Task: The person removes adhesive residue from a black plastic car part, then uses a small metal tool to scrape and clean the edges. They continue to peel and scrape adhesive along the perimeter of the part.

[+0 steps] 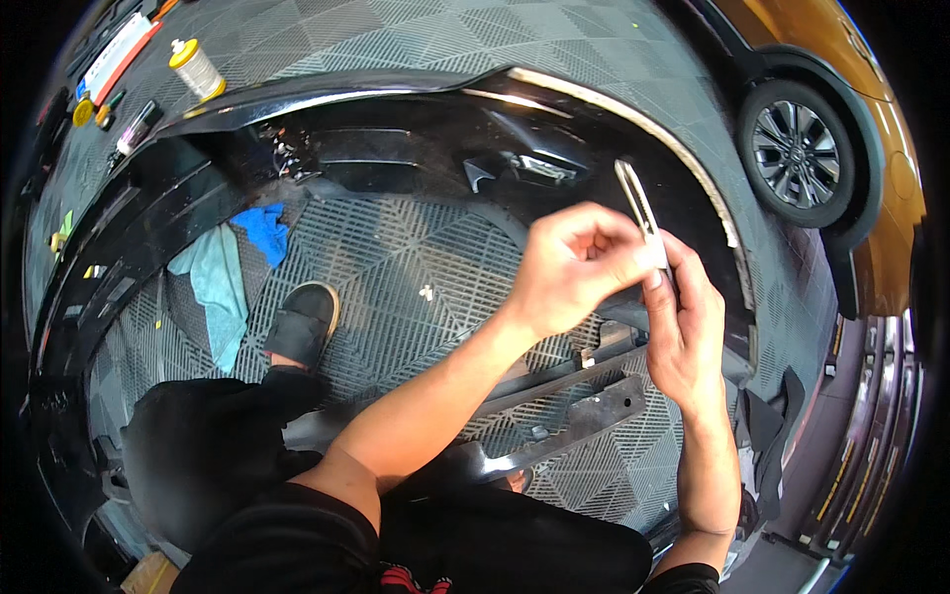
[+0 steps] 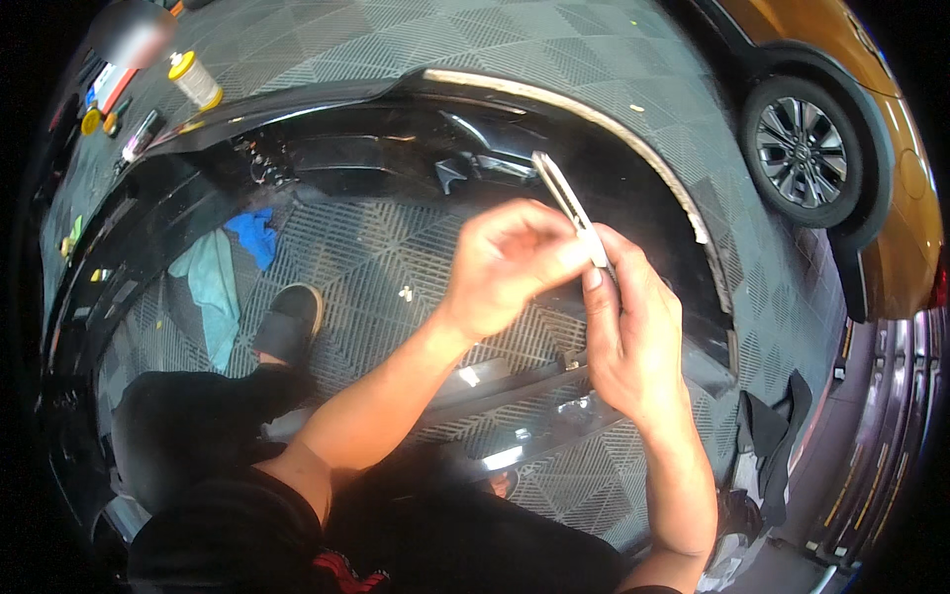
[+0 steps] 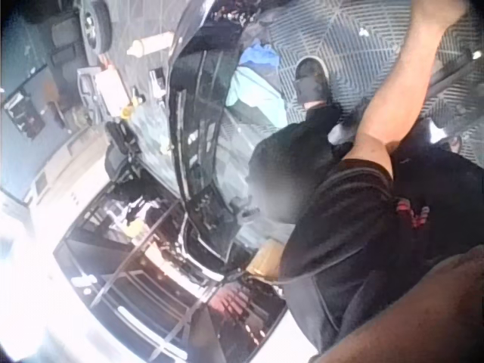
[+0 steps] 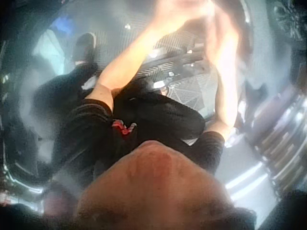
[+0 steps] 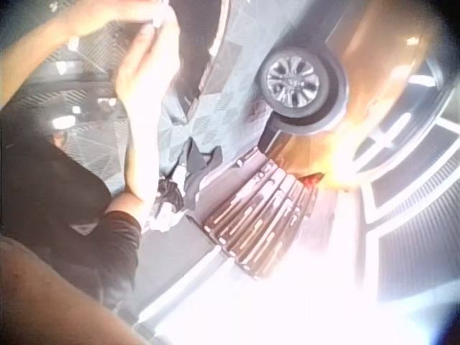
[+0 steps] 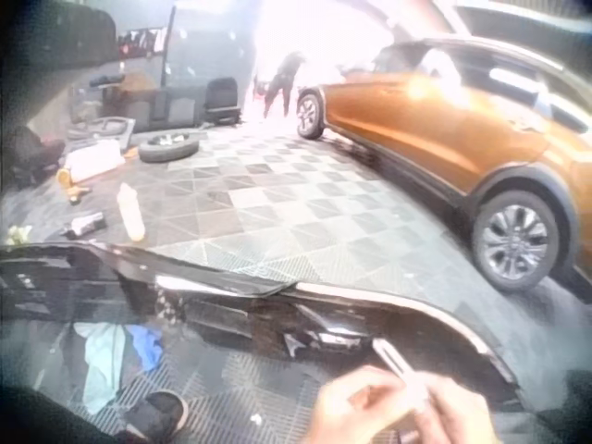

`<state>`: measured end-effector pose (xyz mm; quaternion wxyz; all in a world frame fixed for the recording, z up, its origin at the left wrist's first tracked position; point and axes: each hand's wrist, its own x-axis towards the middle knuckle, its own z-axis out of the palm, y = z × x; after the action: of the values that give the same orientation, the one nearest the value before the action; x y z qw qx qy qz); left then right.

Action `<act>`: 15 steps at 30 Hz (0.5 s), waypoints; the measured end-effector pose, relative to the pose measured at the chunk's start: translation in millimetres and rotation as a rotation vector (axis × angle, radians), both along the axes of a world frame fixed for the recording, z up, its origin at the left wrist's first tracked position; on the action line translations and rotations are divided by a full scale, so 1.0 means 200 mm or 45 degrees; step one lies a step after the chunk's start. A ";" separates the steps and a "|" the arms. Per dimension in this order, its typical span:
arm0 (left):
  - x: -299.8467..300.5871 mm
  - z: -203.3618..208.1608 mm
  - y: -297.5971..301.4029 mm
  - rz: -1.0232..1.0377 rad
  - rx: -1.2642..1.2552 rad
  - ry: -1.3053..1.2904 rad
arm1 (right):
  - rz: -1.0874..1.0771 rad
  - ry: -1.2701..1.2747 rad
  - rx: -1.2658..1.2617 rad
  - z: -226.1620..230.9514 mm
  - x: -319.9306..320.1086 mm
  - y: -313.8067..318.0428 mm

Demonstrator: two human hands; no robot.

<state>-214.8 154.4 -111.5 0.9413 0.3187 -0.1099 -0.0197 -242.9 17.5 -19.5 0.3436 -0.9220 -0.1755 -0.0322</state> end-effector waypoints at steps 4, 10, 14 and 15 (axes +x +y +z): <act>0.07 0.02 0.10 0.253 -0.325 0.210 | -0.051 -0.080 -0.112 0.18 0.00 0.04; 0.16 0.04 0.18 0.456 -0.204 0.380 | 0.056 -0.299 -0.340 0.21 0.08 0.08; 0.20 0.11 0.31 0.402 -0.265 0.339 | 0.089 -0.444 -0.416 0.23 0.17 0.19; 0.20 0.11 0.33 0.357 -0.285 0.334 | 0.103 -0.546 -0.353 0.21 0.19 0.20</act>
<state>-174.1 220.7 -88.5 0.9706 0.2190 0.0574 0.0823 -204.0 57.7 23.1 0.1698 -0.9246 -0.2840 -0.1887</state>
